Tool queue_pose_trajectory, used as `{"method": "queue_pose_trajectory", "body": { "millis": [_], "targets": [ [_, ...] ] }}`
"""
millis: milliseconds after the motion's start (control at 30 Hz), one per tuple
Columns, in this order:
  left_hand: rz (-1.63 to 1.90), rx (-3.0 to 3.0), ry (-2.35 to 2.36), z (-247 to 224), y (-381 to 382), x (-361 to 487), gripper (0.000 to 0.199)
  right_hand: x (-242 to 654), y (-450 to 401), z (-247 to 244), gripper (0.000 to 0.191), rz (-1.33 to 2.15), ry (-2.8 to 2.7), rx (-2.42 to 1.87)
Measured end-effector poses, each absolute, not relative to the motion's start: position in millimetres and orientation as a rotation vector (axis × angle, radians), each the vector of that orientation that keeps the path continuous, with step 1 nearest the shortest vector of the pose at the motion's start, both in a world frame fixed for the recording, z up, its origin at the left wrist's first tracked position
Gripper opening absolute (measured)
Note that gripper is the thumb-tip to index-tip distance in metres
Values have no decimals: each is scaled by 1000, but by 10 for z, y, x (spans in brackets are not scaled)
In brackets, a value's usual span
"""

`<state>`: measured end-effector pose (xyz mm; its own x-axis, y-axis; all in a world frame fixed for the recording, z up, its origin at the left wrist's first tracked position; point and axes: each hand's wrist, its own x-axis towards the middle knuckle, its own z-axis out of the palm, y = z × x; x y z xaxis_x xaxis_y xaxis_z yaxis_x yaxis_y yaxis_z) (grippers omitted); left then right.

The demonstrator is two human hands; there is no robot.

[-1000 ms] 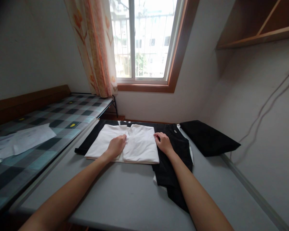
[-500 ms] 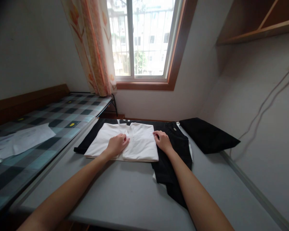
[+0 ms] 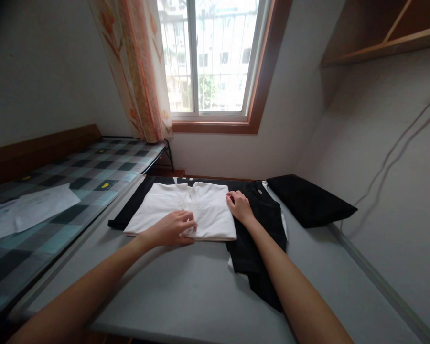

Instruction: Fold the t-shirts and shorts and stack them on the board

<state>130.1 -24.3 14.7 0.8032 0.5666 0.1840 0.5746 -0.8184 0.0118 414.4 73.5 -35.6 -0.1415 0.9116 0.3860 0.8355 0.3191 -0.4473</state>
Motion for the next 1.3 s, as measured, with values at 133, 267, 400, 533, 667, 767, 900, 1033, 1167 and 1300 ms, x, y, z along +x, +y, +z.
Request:
{"method": "queue_pose_trajectory", "body": {
  "millis": [133, 267, 400, 533, 667, 767, 900, 1033, 1167, 1300],
  "targets": [
    [-234, -2831, -794, 90, -255, 1260, 12, 3968, 896, -235, 25, 55, -2003, -1643],
    [-275, -2831, -790, 71, -262, 1263, 8, 3628, 1137, -101, 31, 100, -2074, -1632],
    [-286, -2829, -785, 10, -268, 1274, 8, 3228, 1327, -58, 38, 175, -2152, -1721],
    [-279, -2826, -762, -26, -270, 1287, 2, 2981, 1413, -105, 43, 218, -2188, -1877],
    [-246, -2815, -756, -20, -270, 1306, 4, 2893, 1441, -152, 39, 171, -2181, -1925],
    [-219, -2822, -772, -5, -266, 1306, 5, 2866, 1450, -157, 39, 152, -2145, -1872],
    [-209, -2848, -820, 20, -267, 1285, 3, 2835, 1446, -157, 38, 161, -2119, -1804],
    [-272, -2907, -840, 57, -301, 1265, 13, 2825, 1399, -160, 34, 166, -2152, -1780],
    [-459, -2943, -980, 76, -323, 1246, 33, 2930, 1306, -91, 32, 130, -2087, -1714],
    [-594, -2839, -1183, -12, -282, 1226, 38, 3276, 1185, -3, 32, 66, -1999, -1753]
  ]
}}
